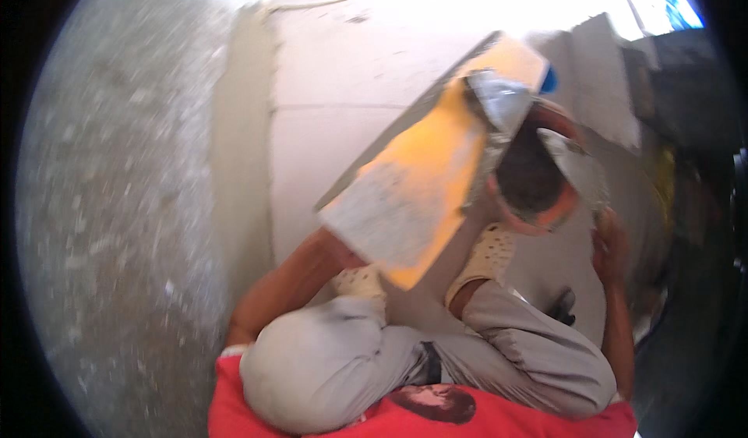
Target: The person scoops plaster from a bucket with a trowel and applies it to a wall using a yellow float. They smooth the plaster along the wall and ceiling junction, repeatedly loading the float and spreading the material.
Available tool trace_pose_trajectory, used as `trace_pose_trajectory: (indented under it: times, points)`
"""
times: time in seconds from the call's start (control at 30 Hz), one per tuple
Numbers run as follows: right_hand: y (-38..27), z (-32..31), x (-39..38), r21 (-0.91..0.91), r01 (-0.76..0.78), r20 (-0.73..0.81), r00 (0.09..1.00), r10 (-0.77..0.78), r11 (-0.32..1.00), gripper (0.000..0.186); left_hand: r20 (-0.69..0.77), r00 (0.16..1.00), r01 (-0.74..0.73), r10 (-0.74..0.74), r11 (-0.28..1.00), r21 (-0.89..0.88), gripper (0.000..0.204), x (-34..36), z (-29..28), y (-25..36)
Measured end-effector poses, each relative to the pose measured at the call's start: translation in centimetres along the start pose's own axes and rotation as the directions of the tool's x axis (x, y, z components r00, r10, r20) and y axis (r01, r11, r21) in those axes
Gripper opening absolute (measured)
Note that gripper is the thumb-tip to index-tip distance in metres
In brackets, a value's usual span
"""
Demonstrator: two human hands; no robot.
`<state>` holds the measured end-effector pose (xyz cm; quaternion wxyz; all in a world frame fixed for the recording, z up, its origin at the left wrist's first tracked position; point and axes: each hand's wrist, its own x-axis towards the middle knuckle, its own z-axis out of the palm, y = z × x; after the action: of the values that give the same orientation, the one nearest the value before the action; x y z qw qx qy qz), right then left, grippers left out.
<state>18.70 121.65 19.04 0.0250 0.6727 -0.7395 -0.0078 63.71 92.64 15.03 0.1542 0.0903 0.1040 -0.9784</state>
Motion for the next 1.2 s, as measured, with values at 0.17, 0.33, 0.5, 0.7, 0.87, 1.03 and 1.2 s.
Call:
trace_pose_trajectory:
  times: [0.17,0.33,0.5,0.7,0.87,1.03,1.2]
  points:
    - [0.3,-2.5,2.7,0.093,-0.202,0.323,0.932,0.163,0.975,0.049,0.075,0.991,-0.110,0.110,0.994,-0.006,0.060,-1.5,-0.7,0.0]
    - [-1.1,-6.1,8.2,0.120,-0.185,0.512,0.854,0.099,0.975,0.047,0.079,0.978,-0.195,0.195,0.981,-0.013,0.059,-3.9,-0.6,-0.1]
    - [-7.0,-8.9,17.0,-0.070,0.166,0.247,0.958,-0.144,0.984,0.043,0.072,0.960,-0.269,0.270,0.963,-0.031,0.058,-5.6,-0.6,-0.6]
    - [-17.4,-0.3,30.6,0.849,-0.297,0.516,0.642,-0.567,0.437,0.040,0.037,0.930,-0.365,0.365,0.931,-0.018,0.056,-2.2,-0.9,0.0]
    - [-25.5,2.3,32.8,0.945,0.313,-0.079,0.498,-0.864,0.095,0.040,0.043,0.820,-0.572,0.570,0.815,0.091,0.056,-4.0,1.8,-3.8]
    - [-26.2,-2.0,31.7,0.984,0.179,-0.067,0.409,-0.910,0.008,0.039,0.051,0.725,-0.688,0.687,0.721,0.084,0.055,-3.9,7.5,-10.6]
    - [-27.8,-5.8,34.0,0.999,0.003,0.035,0.365,-0.930,0.039,0.036,0.045,0.726,-0.687,0.686,0.722,0.075,0.054,-5.8,12.6,-9.3]
